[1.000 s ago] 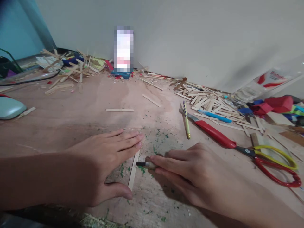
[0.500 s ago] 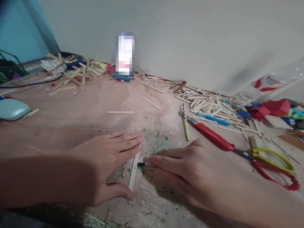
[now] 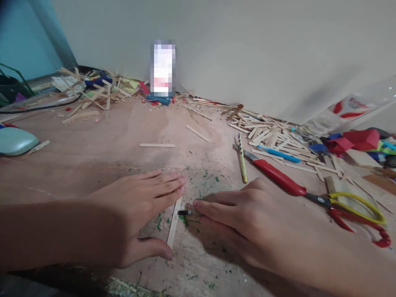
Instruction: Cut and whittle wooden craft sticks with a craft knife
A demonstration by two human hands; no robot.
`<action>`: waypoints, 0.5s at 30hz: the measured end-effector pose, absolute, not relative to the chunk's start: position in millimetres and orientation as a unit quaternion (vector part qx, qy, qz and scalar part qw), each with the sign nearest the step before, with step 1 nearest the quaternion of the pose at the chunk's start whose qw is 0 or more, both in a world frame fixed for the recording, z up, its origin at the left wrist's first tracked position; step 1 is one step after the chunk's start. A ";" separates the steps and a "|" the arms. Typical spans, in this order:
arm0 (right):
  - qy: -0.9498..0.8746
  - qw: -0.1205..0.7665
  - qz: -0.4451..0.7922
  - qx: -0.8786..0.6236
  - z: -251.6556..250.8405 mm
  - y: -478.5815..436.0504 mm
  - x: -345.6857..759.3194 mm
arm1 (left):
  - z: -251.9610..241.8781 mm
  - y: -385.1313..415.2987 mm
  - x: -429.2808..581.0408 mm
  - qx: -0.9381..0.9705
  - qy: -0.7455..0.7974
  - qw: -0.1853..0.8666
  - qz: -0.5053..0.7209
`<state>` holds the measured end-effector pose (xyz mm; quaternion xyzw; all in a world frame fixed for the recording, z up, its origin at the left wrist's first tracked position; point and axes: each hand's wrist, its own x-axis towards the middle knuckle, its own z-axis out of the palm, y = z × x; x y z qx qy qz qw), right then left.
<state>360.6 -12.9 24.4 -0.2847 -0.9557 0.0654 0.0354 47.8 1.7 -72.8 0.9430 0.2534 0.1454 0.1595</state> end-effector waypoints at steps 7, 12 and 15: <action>-0.974 0.026 0.040 -0.220 33.7 -7.6 351.6 | -62.3 0.6 47.2 0.942 0.268 0.166 0.113; -0.980 0.007 -0.012 -0.198 34.3 -12.5 351.2 | -64.6 2.9 50.0 0.944 0.264 0.173 0.100; -0.974 0.010 -0.028 -0.225 25.5 -22.0 359.1 | -66.4 4.1 52.1 0.943 0.265 0.179 0.091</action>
